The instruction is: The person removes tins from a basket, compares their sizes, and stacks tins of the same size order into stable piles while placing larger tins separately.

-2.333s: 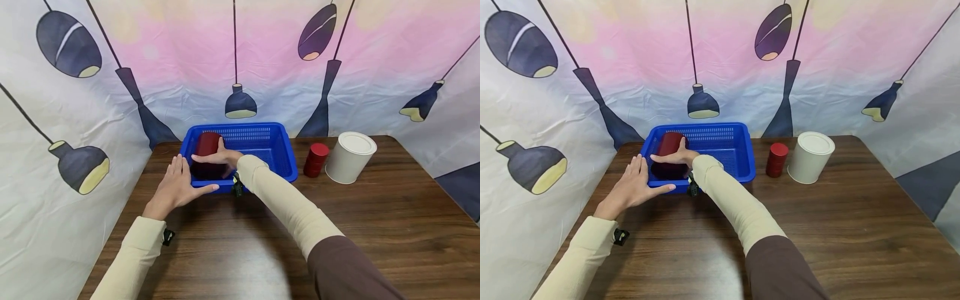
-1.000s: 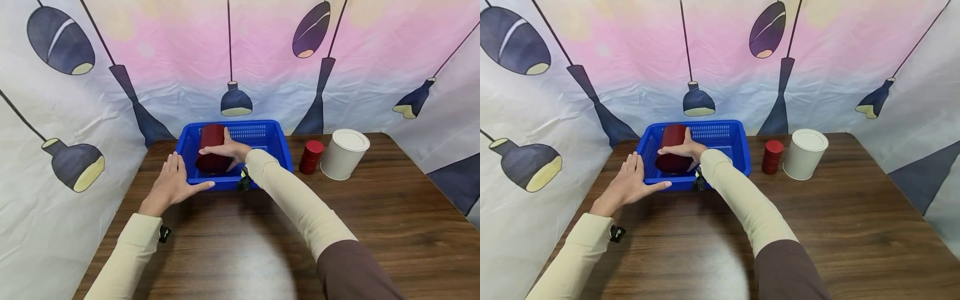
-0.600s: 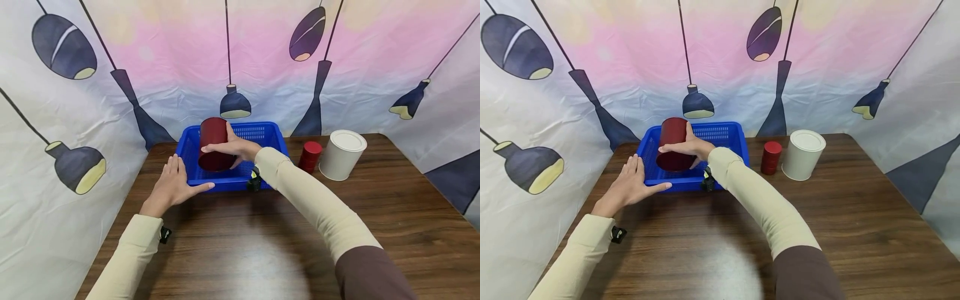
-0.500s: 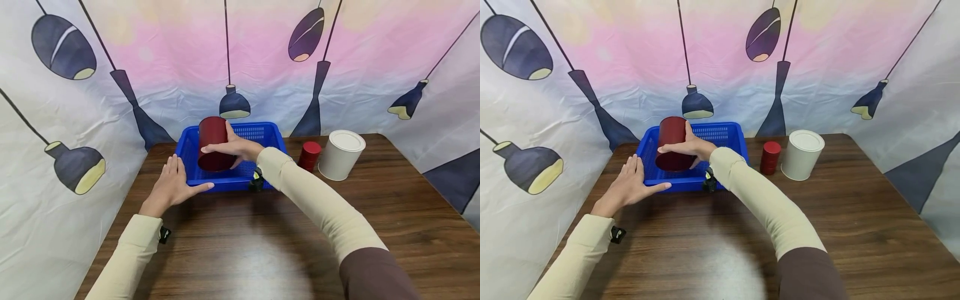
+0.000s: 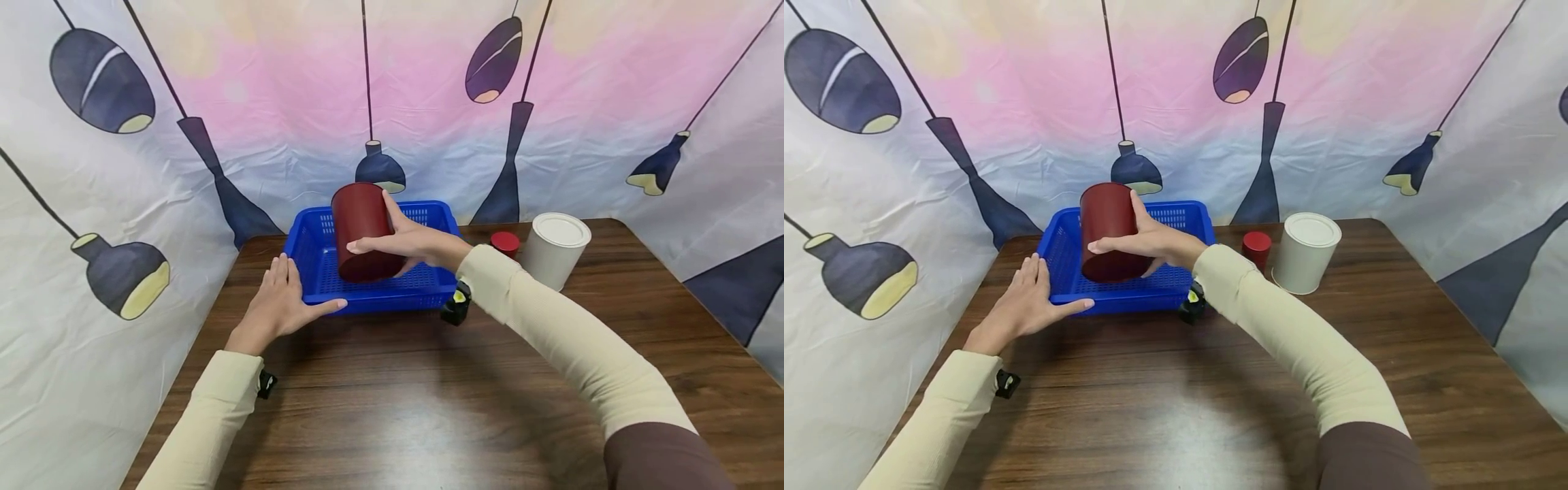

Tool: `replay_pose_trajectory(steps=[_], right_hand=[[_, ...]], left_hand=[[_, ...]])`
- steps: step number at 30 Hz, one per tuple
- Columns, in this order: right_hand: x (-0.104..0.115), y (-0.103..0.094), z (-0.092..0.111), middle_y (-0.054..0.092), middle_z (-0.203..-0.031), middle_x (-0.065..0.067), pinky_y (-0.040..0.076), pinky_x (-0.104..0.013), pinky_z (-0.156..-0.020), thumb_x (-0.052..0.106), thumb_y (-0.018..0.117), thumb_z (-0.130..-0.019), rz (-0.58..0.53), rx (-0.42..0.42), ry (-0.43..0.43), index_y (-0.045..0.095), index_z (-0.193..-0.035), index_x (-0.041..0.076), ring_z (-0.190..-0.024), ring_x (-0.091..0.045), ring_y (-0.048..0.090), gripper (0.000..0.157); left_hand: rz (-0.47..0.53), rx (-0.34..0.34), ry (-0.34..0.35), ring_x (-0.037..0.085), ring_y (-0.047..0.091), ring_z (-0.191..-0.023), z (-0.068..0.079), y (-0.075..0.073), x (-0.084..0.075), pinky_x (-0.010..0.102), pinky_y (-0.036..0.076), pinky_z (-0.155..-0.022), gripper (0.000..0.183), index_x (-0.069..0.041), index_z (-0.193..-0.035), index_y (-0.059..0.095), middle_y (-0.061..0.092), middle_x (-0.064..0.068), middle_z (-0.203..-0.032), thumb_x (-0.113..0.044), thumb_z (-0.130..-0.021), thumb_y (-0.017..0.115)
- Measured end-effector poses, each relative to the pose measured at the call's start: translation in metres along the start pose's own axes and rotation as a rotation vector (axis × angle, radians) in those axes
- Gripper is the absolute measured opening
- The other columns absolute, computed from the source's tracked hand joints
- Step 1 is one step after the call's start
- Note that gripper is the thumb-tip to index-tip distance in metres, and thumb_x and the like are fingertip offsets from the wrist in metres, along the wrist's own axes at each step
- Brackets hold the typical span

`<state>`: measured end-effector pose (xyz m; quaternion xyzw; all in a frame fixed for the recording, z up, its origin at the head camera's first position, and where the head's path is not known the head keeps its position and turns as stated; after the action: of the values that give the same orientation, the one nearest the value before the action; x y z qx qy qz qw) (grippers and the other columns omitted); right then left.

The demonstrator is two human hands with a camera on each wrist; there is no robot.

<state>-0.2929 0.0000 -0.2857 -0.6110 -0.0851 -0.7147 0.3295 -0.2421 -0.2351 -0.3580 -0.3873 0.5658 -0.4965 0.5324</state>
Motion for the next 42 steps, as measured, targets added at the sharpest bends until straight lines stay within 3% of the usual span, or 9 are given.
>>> replay_pose_trajectory(steps=[12,17,27,33,42], right_hand=[[-0.012,-0.013,0.041,0.023,-0.157,-0.009,0.057,-0.062,-0.083,0.045,0.082,-0.082,-0.046,-0.012,-0.003,-0.011,-0.152,0.06,-0.13,-0.039,0.047,0.118],[-0.024,-0.018,0.06,0.024,-0.156,-0.009,0.059,-0.058,-0.079,0.042,0.08,-0.084,-0.056,-0.008,-0.028,-0.007,-0.152,0.062,-0.129,-0.04,0.048,0.112],[-0.062,-0.032,0.108,0.015,-0.159,-0.008,0.06,-0.054,-0.08,0.036,0.082,-0.085,-0.119,0.014,-0.019,-0.004,-0.149,0.067,-0.128,-0.042,0.05,0.112],[-0.085,-0.042,0.134,0.019,-0.159,-0.005,0.058,-0.054,-0.084,0.032,0.083,-0.085,-0.114,-0.004,-0.012,-0.005,-0.152,0.063,-0.134,-0.04,0.044,0.114],[-0.123,-0.062,0.176,0.008,-0.163,-0.001,0.054,-0.052,-0.092,0.024,0.076,-0.091,-0.092,-0.036,-0.053,-0.004,-0.155,0.059,-0.138,-0.043,0.036,0.108]], left_hand=[[0.008,0.001,-0.009,0.053,-0.005,-0.149,0.001,0.0,0.0,0.062,0.004,-0.121,0.139,0.017,-0.153,-0.001,-0.005,0.037,-0.161,-0.09,-0.079,0.047],[0.014,-0.005,-0.001,0.053,-0.003,-0.149,0.0,0.0,-0.003,0.063,0.005,-0.12,0.139,0.018,-0.153,0.0,-0.004,0.038,-0.161,-0.089,-0.079,0.048],[0.017,-0.008,-0.001,0.054,-0.004,-0.149,0.001,-0.002,-0.001,0.064,0.005,-0.12,0.139,0.017,-0.153,-0.001,-0.005,0.038,-0.161,-0.089,-0.079,0.049],[0.006,-0.006,0.001,0.054,-0.004,-0.149,0.002,-0.001,0.0,0.064,0.005,-0.12,0.139,0.018,-0.153,-0.001,-0.005,0.039,-0.161,-0.088,-0.08,0.049],[0.007,-0.005,0.009,0.055,-0.005,-0.149,0.0,-0.001,-0.002,0.065,0.005,-0.119,0.139,0.019,-0.152,-0.002,-0.006,0.039,-0.16,-0.088,-0.08,0.049]])
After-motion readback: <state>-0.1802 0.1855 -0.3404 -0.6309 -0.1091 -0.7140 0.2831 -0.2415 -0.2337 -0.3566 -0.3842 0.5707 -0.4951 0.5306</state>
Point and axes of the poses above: each hand's wrist, its own z-axis away from the middle knuckle, its own y-axis out of the palm, x = y × z, the point moved 5 cm from there along -z, towards the middle knuckle
